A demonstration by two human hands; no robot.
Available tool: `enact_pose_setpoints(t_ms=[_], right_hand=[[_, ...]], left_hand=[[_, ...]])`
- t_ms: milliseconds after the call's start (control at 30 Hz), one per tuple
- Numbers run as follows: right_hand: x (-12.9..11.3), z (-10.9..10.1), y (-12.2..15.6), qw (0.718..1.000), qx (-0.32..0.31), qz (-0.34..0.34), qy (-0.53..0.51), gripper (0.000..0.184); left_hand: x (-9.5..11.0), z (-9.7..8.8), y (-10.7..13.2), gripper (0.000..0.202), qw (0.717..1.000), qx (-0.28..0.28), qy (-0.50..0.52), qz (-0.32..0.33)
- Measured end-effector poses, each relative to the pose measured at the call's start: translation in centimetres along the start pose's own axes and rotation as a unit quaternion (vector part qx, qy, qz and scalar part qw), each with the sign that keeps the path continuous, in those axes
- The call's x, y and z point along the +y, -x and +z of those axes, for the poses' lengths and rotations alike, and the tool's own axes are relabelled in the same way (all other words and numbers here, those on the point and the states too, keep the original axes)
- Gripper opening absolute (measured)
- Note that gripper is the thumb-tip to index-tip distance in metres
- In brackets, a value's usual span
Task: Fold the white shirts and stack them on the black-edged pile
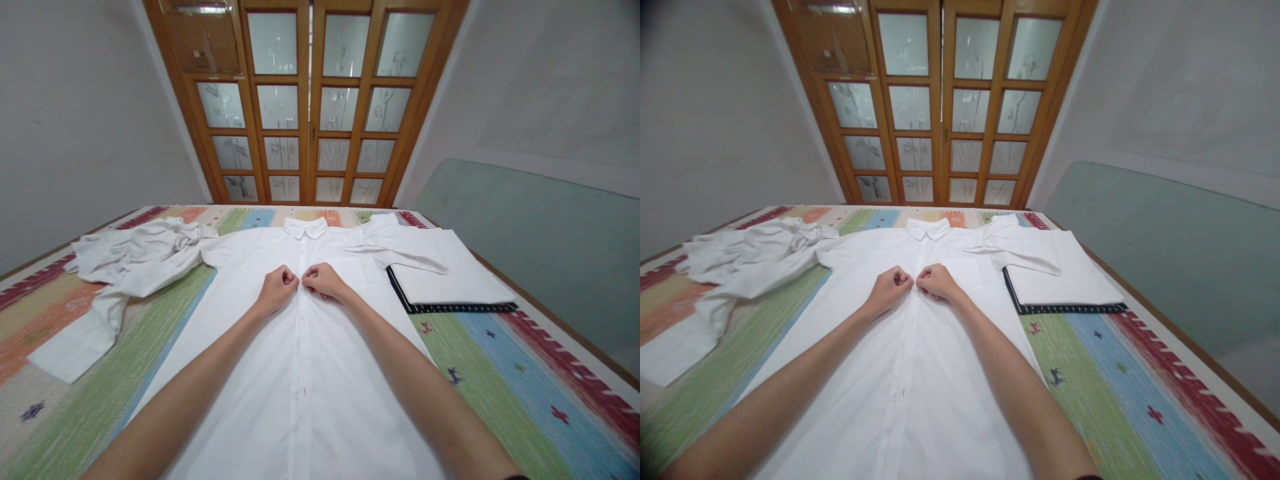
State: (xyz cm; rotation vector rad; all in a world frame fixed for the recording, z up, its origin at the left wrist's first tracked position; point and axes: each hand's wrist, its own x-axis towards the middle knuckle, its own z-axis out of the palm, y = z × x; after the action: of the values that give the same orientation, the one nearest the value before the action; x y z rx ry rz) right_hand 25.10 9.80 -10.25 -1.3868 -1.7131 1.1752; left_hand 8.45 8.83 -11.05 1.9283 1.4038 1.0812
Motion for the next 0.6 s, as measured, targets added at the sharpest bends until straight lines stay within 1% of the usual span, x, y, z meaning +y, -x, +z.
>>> enact_pose_setpoints(t_ms=[133, 300, 467, 600], right_hand=[[0.20, -0.09, -0.10, 1.000, -0.011, -0.001, -0.014, 0.007], [0.11, -0.01, -0.14, 1.000, -0.016, 0.001, -0.023, 0.009], [-0.36, -0.04, 0.06, 0.999, -0.025, 0.015, -0.031, 0.011], [-0.32, -0.13, -0.01, 0.998, -0.045, 0.009, -0.040, 0.013]], left_hand=[[0.11, 0.07, 0.05, 0.015, 1.000, 0.013, -0.001, 0.000], [0.45, 0.11, 0.16, 0.009, 0.999, 0.033, -0.006, -0.001], [0.43, 0.11, 0.15, 0.007, 1.000, 0.022, -0.003, 0.002], [0.30, 0.18, 0.12, 0.012, 1.000, 0.021, 0.013, 0.004]])
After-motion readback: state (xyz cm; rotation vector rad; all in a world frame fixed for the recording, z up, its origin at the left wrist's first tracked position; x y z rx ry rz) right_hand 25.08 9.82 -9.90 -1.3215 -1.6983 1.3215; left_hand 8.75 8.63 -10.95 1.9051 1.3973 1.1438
